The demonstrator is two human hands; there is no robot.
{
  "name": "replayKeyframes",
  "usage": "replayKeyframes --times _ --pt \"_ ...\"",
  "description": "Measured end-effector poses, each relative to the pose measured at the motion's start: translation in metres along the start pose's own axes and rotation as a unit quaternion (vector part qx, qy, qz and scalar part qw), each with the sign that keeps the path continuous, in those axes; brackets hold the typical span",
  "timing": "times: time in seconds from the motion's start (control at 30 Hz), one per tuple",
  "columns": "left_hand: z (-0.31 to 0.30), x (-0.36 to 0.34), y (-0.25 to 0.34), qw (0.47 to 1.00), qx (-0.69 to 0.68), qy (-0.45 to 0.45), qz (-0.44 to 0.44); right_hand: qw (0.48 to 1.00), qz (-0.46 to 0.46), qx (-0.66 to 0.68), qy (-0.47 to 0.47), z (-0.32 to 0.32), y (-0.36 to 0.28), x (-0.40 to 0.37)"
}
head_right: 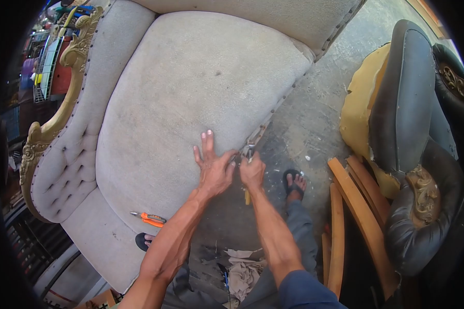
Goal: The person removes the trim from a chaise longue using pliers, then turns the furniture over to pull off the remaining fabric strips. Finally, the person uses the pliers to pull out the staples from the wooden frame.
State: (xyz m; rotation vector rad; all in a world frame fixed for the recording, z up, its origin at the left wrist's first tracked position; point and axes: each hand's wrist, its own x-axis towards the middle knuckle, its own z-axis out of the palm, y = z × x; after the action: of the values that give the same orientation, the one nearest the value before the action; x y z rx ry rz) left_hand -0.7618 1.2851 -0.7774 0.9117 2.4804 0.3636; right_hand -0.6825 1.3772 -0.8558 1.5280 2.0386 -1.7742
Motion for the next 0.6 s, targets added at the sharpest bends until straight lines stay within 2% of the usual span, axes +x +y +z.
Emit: replayKeyframes --times 0.03,0.1,0.13,0.17,0.23,0.27,0.33,0.37,0.4,0.43,0.5,0.53,0.57,0.6 --pt "0.000 0.006 -0.006 1.000 0.007 0.003 -0.001 1.000 -0.003 0.006 -0.003 0.008 -0.001 0.006" --pt "0.014 0.002 -0.003 0.998 0.042 0.043 0.026 0.993 0.097 0.034 -0.051 -0.001 0.009 -0.004" --pt "0.020 0.003 -0.003 0.996 0.065 0.056 0.018 0.981 0.150 0.063 -0.105 -0.011 0.004 -0.005" --pt "0.023 0.005 -0.001 0.996 0.064 0.059 0.020 0.982 0.147 0.063 -0.102 -0.019 -0.005 -0.006" --pt "0.028 0.003 0.002 0.992 0.079 0.095 0.010 0.943 0.144 0.219 -0.202 -0.033 -0.016 -0.014" --pt "0.032 0.004 0.005 0.992 0.079 0.102 0.012 0.945 0.131 0.189 -0.233 -0.032 0.003 -0.010" --pt "0.041 0.010 0.016 0.990 0.069 0.108 -0.057 0.945 0.127 0.203 -0.223 -0.038 0.004 -0.024" --pt "0.044 0.015 0.021 0.990 0.065 0.112 -0.056 0.943 0.131 0.219 -0.213 -0.042 0.006 -0.024" --pt "0.045 0.019 0.026 0.985 0.069 0.130 -0.085 0.933 0.173 0.191 -0.250 -0.051 0.006 -0.017" --pt "0.043 0.020 0.032 0.980 0.074 0.144 -0.115 0.934 0.175 0.190 -0.247 -0.061 -0.005 -0.011" --pt "0.027 0.015 0.033 0.981 0.063 0.155 -0.100 0.889 0.219 0.221 -0.336 -0.077 -0.024 -0.005" --pt "0.015 0.019 0.032 0.980 0.051 0.175 -0.081 0.888 0.208 0.184 -0.367 -0.081 -0.030 0.001" --pt "0.007 0.026 0.030 0.980 0.048 0.175 -0.078 0.889 0.208 0.184 -0.363 -0.085 -0.036 0.005" --pt "-0.002 0.029 0.027 0.985 0.070 0.156 -0.037 0.862 0.264 0.233 -0.364 -0.089 -0.041 0.005"
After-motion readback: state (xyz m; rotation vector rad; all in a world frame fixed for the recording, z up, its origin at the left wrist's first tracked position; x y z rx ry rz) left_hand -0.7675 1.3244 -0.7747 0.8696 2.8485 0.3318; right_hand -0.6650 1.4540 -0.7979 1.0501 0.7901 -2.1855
